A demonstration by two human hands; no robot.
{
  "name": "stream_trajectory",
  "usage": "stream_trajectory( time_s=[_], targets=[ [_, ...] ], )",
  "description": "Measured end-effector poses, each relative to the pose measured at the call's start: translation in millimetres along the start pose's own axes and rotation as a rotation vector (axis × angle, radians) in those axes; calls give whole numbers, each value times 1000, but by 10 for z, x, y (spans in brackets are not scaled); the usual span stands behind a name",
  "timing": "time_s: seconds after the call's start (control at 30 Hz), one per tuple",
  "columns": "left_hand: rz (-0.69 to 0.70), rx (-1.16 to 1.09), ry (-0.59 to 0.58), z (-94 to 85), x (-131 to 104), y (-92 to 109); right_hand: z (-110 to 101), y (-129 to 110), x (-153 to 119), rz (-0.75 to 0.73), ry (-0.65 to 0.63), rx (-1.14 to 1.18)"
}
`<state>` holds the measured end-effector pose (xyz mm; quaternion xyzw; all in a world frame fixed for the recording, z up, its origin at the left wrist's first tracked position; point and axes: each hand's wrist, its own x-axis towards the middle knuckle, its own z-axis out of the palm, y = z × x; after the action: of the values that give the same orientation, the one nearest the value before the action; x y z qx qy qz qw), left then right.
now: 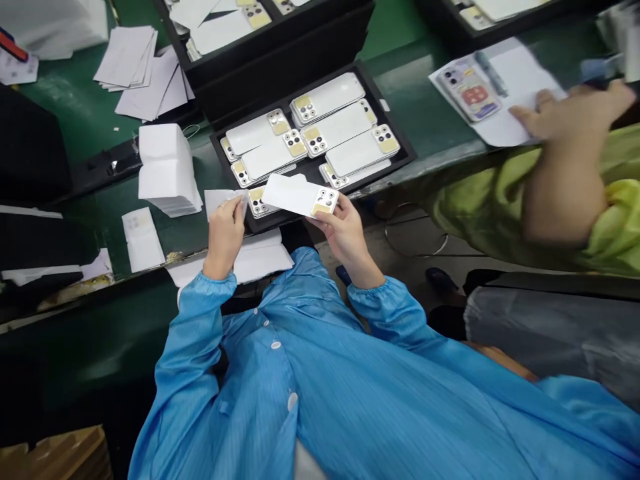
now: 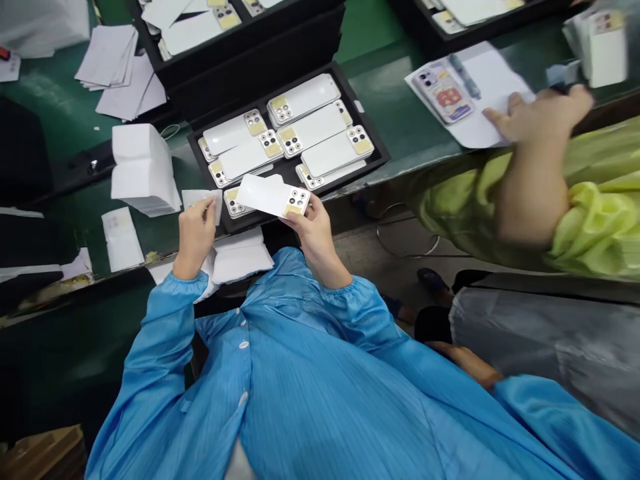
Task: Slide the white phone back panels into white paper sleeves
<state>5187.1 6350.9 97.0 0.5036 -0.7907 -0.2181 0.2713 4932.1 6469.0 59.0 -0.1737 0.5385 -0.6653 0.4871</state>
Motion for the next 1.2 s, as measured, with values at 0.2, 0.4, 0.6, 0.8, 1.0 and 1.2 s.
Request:
stream_trajectory(
  time_s=[0.2,0.4,0.6,0.8,1.0,1.2],
  targets=[
    [-157,-73,-53,-29,136,209,-31,-47,-118,-50,21,-69],
    [-231,-111,-104,172,121,305,40,-51,-294,-154,19,-167],
    [-190,-162,-157,258,34,272,111,-3,-414,-204,112,-248],
    [-178,-94,-62,-134,81,247,251,-216,-547,-256,186,-211],
    [-159,-46,122,-263,-27,502,277,-280,-542,-246,238,-135],
    [-287,-235,-159,352,36,463,203,-135,-534,-303,248,-111]
  ],
)
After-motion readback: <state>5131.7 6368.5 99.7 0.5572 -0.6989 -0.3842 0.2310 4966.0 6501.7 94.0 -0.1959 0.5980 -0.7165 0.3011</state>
